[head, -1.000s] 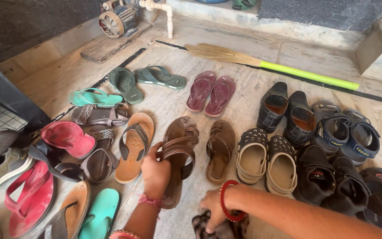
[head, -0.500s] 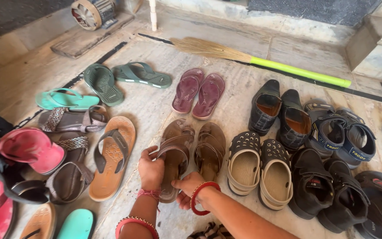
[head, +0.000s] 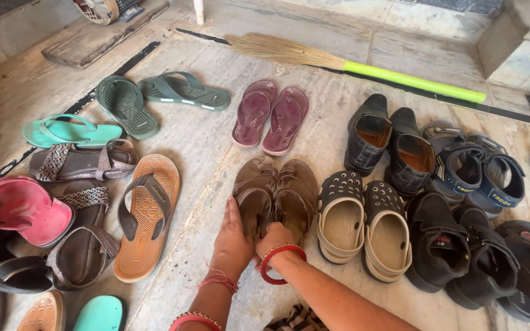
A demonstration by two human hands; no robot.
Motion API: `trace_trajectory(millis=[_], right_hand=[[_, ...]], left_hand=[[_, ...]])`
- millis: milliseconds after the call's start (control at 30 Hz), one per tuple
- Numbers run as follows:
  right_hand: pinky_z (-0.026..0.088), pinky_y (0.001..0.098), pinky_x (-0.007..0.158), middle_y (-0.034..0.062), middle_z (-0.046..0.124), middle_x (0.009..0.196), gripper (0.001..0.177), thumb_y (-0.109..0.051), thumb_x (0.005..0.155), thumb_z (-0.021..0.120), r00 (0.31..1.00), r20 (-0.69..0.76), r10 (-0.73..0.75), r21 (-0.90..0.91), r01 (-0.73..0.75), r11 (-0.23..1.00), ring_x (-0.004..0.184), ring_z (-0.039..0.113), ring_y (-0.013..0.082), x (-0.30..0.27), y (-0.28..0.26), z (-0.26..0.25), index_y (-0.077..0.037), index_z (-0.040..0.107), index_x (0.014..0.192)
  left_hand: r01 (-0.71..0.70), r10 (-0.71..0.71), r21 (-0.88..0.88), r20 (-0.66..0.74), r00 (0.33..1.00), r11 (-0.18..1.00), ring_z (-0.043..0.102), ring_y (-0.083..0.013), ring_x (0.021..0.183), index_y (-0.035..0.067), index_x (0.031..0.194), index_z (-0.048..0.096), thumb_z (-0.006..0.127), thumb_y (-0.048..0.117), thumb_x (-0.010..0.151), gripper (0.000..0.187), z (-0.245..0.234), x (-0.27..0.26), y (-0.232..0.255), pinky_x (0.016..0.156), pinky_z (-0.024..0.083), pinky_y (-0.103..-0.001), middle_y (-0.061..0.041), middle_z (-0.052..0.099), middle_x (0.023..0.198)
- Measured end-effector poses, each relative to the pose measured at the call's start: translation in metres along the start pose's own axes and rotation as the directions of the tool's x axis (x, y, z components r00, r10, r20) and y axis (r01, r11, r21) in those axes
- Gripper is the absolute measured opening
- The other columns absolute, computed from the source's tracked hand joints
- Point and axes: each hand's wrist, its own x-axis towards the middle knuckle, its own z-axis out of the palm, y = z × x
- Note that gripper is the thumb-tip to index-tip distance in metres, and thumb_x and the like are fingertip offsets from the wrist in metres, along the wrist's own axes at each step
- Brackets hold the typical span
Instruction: The person wipes the exterior of several pairs of shoes and sandals with a striped cloth, then places them on a nearby shoe rack. The person handles flip-flops, sandals, and closed-toe shoes one by one.
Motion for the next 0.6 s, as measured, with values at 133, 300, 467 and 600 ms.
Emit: trace_trajectory(millis=[133, 300, 467, 600], right_hand=[[0.057, 0.0381, 0.044, 0.0182, 0.073, 0.076, 0.019, 0.001, 0.093, 0.061, 0.997, -0.031, -0.070, -0.050, 0.068, 0.996, 0.054, 0.072, 0.0282, -0.013, -0.004, 0.000, 0.003, 0.062, 0.111], [0.056, 0.0348, 0.048, 0.0158, 0.076, 0.075, 0.020, -0.005, 0.090, 0.064, 0.958, 0.153, -0.241, -0.224, 0.272, 0.936, 0.053, 0.071, 0.0228, -0.022, -0.006, -0.025, 0.002, 0.067, 0.109], [0.060, 0.0354, 0.068, 0.0107, 0.077, 0.093, 0.030, -0.026, 0.084, 0.075, 0.810, 0.516, -0.278, -0.640, 0.580, 0.503, 0.076, 0.075, 0.0220, -0.015, -0.018, -0.095, -0.005, 0.073, 0.105], [0.058, 0.0388, 0.084, 0.0109, 0.077, 0.101, 0.038, -0.034, 0.078, 0.078, 0.787, 0.544, -0.291, -0.755, 0.611, 0.240, 0.093, 0.074, 0.0256, -0.023, -0.039, -0.148, -0.009, 0.075, 0.105]], left_hand=[[0.052, -0.079, 0.188, 0.138, 0.987, 0.981, 0.045, -0.0366, 0.139, 0.008, 0.162, 0.000, 0.068, 0.020, 0.087, 0.101, -0.029, -0.003, 0.025, 0.110, 0.044, -0.042, -0.015, 0.018, 0.167], [-0.072, 0.056, 0.452, 0.048, 0.997, 0.889, 0.054, -0.0343, 0.129, 0.009, 0.158, 0.026, 0.072, 0.026, 0.084, 0.090, -0.080, -0.007, 0.069, 0.105, 0.045, -0.046, -0.016, 0.046, 0.148], [-0.303, 0.218, 0.420, 0.240, 0.946, 0.856, 0.068, -0.0335, 0.108, 0.009, 0.108, 0.066, 0.069, 0.022, 0.089, 0.024, -0.114, -0.024, 0.130, 0.096, 0.053, -0.046, -0.015, 0.073, 0.108], [-0.546, 0.465, 0.393, 0.289, 0.837, 0.739, 0.071, -0.0352, 0.098, 0.009, 0.098, 0.071, 0.068, 0.015, 0.085, 0.014, -0.119, -0.033, 0.189, 0.083, 0.057, -0.047, -0.016, 0.074, 0.101]])
